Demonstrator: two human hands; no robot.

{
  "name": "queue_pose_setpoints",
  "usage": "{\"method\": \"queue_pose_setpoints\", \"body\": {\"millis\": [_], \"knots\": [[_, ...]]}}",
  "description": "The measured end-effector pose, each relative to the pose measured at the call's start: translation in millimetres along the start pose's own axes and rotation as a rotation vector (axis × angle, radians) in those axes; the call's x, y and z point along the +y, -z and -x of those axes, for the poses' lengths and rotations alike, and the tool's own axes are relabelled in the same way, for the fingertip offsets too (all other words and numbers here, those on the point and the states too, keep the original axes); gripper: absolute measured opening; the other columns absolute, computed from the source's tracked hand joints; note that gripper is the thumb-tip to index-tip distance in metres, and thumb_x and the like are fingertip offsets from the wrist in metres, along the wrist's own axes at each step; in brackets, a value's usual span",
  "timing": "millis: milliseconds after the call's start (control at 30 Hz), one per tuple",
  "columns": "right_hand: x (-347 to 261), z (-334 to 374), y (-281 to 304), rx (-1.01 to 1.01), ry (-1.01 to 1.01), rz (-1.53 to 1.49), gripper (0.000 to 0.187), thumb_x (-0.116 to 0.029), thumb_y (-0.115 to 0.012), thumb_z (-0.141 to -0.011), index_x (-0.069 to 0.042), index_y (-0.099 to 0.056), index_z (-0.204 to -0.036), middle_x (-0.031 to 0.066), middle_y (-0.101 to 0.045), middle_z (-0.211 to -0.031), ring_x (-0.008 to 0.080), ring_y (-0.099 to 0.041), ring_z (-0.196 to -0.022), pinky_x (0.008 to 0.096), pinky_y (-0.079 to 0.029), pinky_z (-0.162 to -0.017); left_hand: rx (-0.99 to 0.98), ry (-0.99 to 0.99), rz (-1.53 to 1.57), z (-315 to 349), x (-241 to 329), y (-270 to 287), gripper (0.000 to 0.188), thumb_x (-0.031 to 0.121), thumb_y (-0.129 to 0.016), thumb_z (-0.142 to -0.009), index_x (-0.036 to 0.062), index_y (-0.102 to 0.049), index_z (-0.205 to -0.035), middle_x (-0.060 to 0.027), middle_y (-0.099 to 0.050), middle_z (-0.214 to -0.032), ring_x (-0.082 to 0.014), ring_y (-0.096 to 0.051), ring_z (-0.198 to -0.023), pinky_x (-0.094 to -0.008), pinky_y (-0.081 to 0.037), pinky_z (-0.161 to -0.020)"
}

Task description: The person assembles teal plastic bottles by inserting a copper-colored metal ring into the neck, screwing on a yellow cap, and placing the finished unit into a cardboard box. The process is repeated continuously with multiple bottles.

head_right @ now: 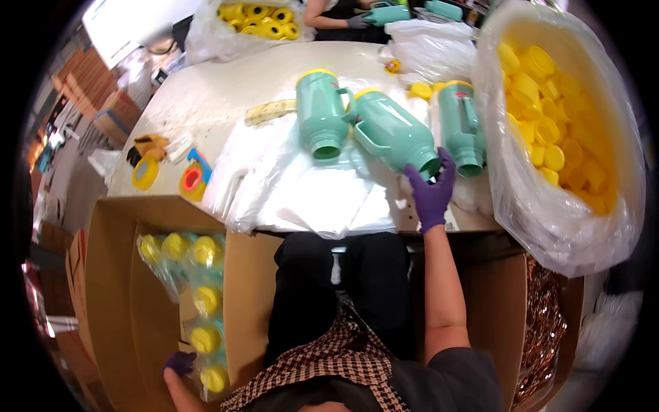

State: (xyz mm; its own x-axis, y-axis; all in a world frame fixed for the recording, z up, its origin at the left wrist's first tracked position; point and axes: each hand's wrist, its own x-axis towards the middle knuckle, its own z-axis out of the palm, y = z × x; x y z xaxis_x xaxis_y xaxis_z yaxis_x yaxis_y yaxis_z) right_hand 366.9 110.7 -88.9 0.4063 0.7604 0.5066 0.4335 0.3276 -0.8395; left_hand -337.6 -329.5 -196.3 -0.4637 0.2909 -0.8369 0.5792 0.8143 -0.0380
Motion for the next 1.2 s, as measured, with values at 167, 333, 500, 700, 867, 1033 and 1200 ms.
{"method": "queue_pose_setpoints", "body": {"millis": [167, 333, 500, 700, 867, 1033, 1200], "knots": [[-124, 6, 93, 0.155, 0.180, -0.428, 0.076, -0.012, -0.082, -0.067, -0.004, -0.050, -0.136, 0.0075, -0.059, -0.121, 0.0195, -0.057, -0.111, 0.0364, -0.048, -0.099, 0.602, -0.459, 0.049, 188, 122, 79, 0.044, 0.032, -0.059, -0.092, -0.0016, -0.061, -0.121, -0.0242, -0.063, -0.121, -0.0375, -0.061, -0.113, -0.0445, -0.046, -0.096], [-171, 7, 85, -0.815, 0.219, -0.601, 0.072, -0.010, -0.075, -0.078, -0.006, -0.045, -0.144, 0.0067, -0.056, -0.129, 0.0141, -0.056, -0.113, 0.0311, -0.049, -0.096, 0.289, -1.628, 0.499, 231, 338, 68, 0.074, 0.045, -0.053, -0.092, -0.0035, -0.037, -0.146, -0.0201, -0.040, -0.150, -0.0309, -0.040, -0.137, -0.0430, -0.027, -0.117], [-140, 96, 68, -0.651, 0.430, 0.035, 0.080, -0.030, -0.073, -0.085, -0.011, -0.034, -0.152, 0.0249, -0.028, -0.154, 0.0438, -0.033, -0.139, 0.0502, -0.031, -0.114, -0.297, -1.752, 0.055, 246, 522, -37, 0.062, 0.020, -0.069, -0.076, -0.0006, -0.052, -0.133, -0.0151, -0.047, -0.136, -0.0282, -0.044, -0.130, -0.0373, -0.032, -0.112], [-151, 94, 305, -0.139, -0.116, 0.710, 0.025, -0.018, -0.071, -0.084, -0.009, -0.065, -0.107, 0.0135, -0.061, -0.102, 0.0278, -0.060, -0.094, 0.0389, -0.049, -0.084, -0.090, -1.589, 0.579, 215, 523, -34, 0.054, 0.006, -0.053, -0.073, -0.0001, -0.051, -0.127, -0.0162, -0.052, -0.130, -0.0296, -0.047, -0.127, -0.0394, -0.033, -0.111], [-5, 38, 444, -0.172, -0.602, 1.098, 0.030, -0.033, -0.072, -0.086, -0.011, -0.072, -0.106, 0.0129, -0.069, -0.103, 0.0256, -0.066, -0.090, 0.0373, -0.051, -0.080, -0.149, -1.695, 0.515, 193, 524, -37, 0.051, 0.017, -0.058, -0.074, 0.0004, -0.054, -0.122, -0.0169, -0.050, -0.137, -0.0287, -0.045, -0.130, -0.0407, -0.032, -0.112], [179, 35, 537, 0.197, -1.214, 0.734, 0.041, -0.035, -0.071, -0.089, -0.011, -0.068, -0.122, 0.0066, -0.068, -0.123, 0.0246, -0.067, -0.100, 0.0385, -0.052, -0.086, -0.252, -1.622, 0.638, 212, 530, -55, 0.044, 0.017, -0.059, -0.075, 0.0026, -0.054, -0.116, -0.0172, -0.049, -0.139, -0.0280, -0.044, -0.131, -0.0390, -0.033, -0.111], [129, 28, 511, 0.277, -0.993, 0.637, 0.028, -0.031, -0.070, -0.092, -0.009, -0.068, -0.110, 0.0039, -0.067, -0.102, 0.0189, -0.063, -0.082, 0.0318, -0.050, -0.073, -0.154, -1.588, 0.703, 211, 499, -42, 0.039, 0.015, -0.058, -0.078, 0.0030, -0.053, -0.114, -0.0192, -0.046, -0.145, -0.0288, -0.045, -0.131, -0.0397, -0.033, -0.111]]}}
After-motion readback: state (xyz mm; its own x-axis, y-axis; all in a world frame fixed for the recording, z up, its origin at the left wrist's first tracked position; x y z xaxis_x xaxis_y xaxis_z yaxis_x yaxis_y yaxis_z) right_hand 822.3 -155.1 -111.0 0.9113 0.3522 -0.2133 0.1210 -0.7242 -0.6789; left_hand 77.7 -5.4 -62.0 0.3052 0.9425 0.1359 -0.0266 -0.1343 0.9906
